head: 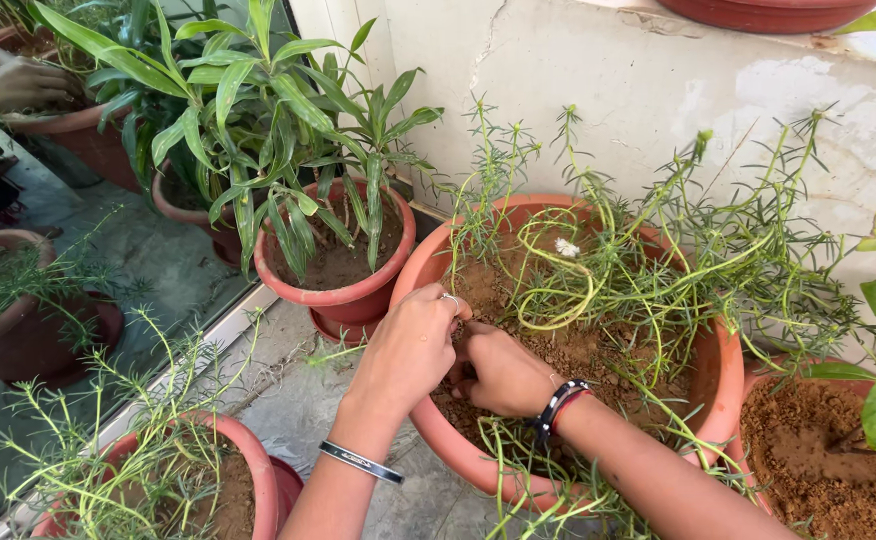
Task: The person waters a variegated dracaena plant with a metal pitcher, then moves to a nearby pot and removes small white fluffy seed heads from a thin-stemmed plant by hand. The person continues to pick and discard the seed heads throughout the clip.
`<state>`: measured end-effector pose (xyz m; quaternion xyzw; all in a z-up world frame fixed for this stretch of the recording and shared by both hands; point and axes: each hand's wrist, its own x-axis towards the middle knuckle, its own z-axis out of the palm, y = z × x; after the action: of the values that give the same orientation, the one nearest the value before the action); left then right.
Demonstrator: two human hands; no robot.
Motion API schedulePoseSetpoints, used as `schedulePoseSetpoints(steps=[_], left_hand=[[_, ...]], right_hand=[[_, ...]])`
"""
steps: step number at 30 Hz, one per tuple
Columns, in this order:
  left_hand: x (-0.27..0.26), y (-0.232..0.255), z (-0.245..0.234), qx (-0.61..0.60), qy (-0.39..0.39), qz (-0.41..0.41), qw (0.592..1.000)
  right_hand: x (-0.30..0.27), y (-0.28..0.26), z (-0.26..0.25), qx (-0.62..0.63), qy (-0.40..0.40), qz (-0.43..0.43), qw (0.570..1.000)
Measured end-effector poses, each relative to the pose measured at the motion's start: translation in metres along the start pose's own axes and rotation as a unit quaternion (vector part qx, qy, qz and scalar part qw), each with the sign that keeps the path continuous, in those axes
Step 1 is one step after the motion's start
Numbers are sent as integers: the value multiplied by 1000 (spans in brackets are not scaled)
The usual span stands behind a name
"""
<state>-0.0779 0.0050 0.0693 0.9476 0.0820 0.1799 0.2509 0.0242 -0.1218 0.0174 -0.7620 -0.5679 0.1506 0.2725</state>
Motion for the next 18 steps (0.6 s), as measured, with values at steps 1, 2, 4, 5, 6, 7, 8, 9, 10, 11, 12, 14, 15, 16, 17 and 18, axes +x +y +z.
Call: schedulePoseSetpoints(steps=[1, 2, 4, 5, 6, 7, 8, 9, 10, 11, 12, 14, 15, 16, 17, 18], left_hand=[[0, 0, -1, -13, 0, 1, 1000], [0, 1, -3, -25, 0, 2, 1000], [1, 2, -7, -48, -2, 8, 999], [0, 3, -9, -59, -4, 10, 998], [-1, 4, -12, -69, -6, 12, 997], [0, 5, -14, -75, -8, 21, 997], [1, 7, -17, -81, -10, 30, 996], [2, 9, -19, -86, -12, 40, 995], [3, 11, -22, -112, -29, 16, 993], [3, 12, -25, -137, -46, -6, 990], [2, 14, -28, -162, -62, -29, 984], [5, 16, -28, -206, -53, -73, 974], [5, 15, -28, -227, -49, -96, 968], [4, 14, -27, -231, -39, -114, 966], [4, 12, -27, -235, -28, -130, 963], [5, 10, -26, -239, -17, -147, 960]], right_hand=[[0, 2, 0, 24, -17, 23, 999], [0, 3, -1, 49, -34, 47, 997], [-1, 6, -6, 93, -1, 46, 995], [-2, 8, -10, 115, 47, 22, 992], [-2, 8, -12, 136, 95, -3, 986], [-2, 8, -15, 195, 93, 70, 974], [-4, 9, -20, 252, 90, 142, 953], [-5, 9, -23, 305, 87, 213, 924], [-6, 9, -25, 368, 94, 189, 905], [-7, 10, -29, 429, 102, 163, 882], [-8, 10, -31, 488, 109, 137, 855], [-10, 7, -35, 553, 125, 140, 812], [-12, 5, -36, 584, 133, 142, 788], [-15, 2, -37, 576, 131, 141, 794], [-16, -1, -37, 568, 130, 140, 800], [-16, -3, -37, 560, 128, 139, 807]])
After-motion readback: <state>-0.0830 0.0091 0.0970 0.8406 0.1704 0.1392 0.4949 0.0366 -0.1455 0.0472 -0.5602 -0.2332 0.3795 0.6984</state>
